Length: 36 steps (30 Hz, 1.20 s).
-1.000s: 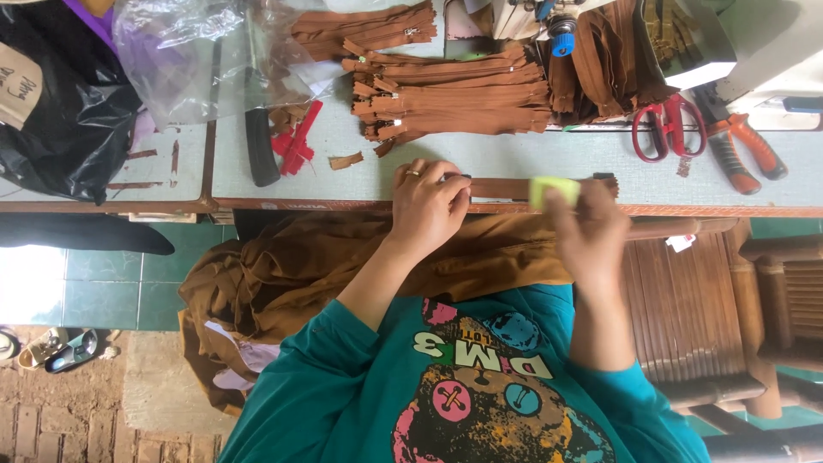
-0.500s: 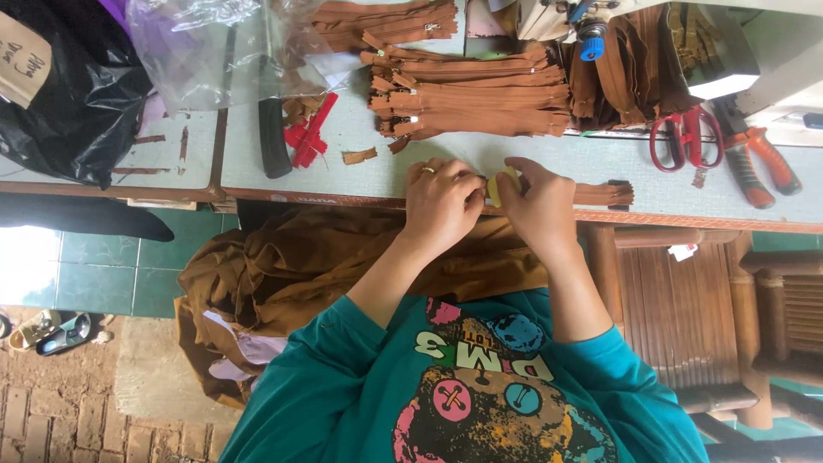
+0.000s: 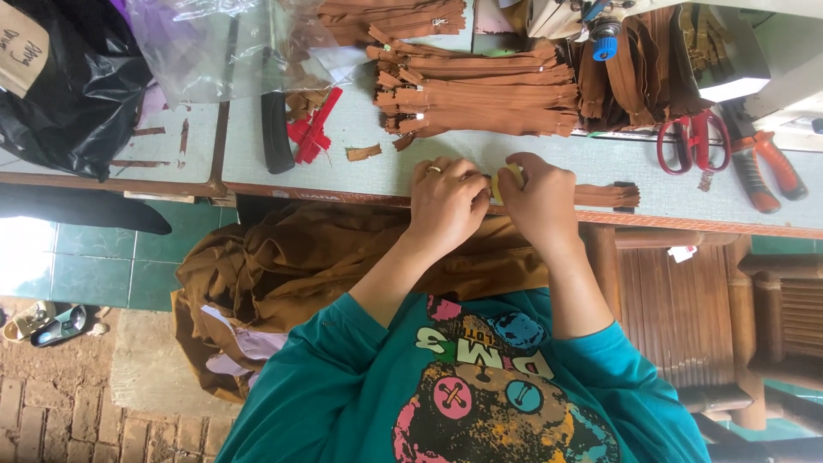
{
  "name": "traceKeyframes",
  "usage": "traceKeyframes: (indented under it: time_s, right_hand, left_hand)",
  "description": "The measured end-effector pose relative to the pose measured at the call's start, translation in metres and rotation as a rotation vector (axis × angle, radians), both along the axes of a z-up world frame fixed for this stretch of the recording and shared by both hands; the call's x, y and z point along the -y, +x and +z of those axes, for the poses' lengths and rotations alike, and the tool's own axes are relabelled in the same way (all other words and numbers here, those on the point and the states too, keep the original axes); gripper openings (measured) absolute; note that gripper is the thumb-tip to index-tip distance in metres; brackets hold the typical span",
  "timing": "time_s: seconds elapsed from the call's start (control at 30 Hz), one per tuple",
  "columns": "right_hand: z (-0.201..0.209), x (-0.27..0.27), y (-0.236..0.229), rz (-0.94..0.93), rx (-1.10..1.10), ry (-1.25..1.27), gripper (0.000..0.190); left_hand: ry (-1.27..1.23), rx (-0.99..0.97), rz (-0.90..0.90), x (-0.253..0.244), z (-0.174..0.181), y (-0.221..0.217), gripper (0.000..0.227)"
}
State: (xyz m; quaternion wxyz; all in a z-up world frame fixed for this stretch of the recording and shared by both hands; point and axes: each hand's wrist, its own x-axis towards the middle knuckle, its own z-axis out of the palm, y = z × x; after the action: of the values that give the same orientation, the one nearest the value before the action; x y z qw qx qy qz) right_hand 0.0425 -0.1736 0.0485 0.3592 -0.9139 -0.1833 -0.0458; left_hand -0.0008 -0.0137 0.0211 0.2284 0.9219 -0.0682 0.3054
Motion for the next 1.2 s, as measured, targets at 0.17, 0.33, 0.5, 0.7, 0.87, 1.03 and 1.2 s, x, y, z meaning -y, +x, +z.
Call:
traceKeyframes:
  time_s: [0.17,0.33,0.5,0.7,0.87,1.03,1.2]
  right_hand:
    - [0.008,-0.004,-0.006,-0.039,0.074,0.047,0.020]
    - [0.009,0.012,-0.020,-0.082,0.157,0.084,0.019]
    - [0.002,0.016,-0.033,-0.070,0.117,0.111,0.026]
    - [-0.003,0.010,-0.036,-0.083,0.121,0.063,0.021]
    - [-0.013,0.007,-0.035,-0.086,0.146,0.046,0.018]
    - [-0.020,0.007,-0.031,-0.082,0.185,0.010,0.017]
    - [-0.013,0.008,-0.032,-0.051,0.157,0.000,0.013]
  left_hand:
    - [-0.009,0.004,-0.003,0.000,0.001,-0.001,0.007]
    - [-0.016,0.026,-0.011,-0.002,0.000,-0.001,0.009]
    - [0.001,-0.005,0.000,-0.001,0.003,-0.002,0.008]
    - [0.013,-0.036,0.021,0.001,0.005,-0.002,0.008]
    - [0.025,-0.034,0.026,0.001,0.003,-0.002,0.007]
    - [0.018,-0.038,0.024,0.001,0.000,-0.001,0.007]
    - [0.007,-0.042,0.023,0.001,-0.001,-0.001,0.007]
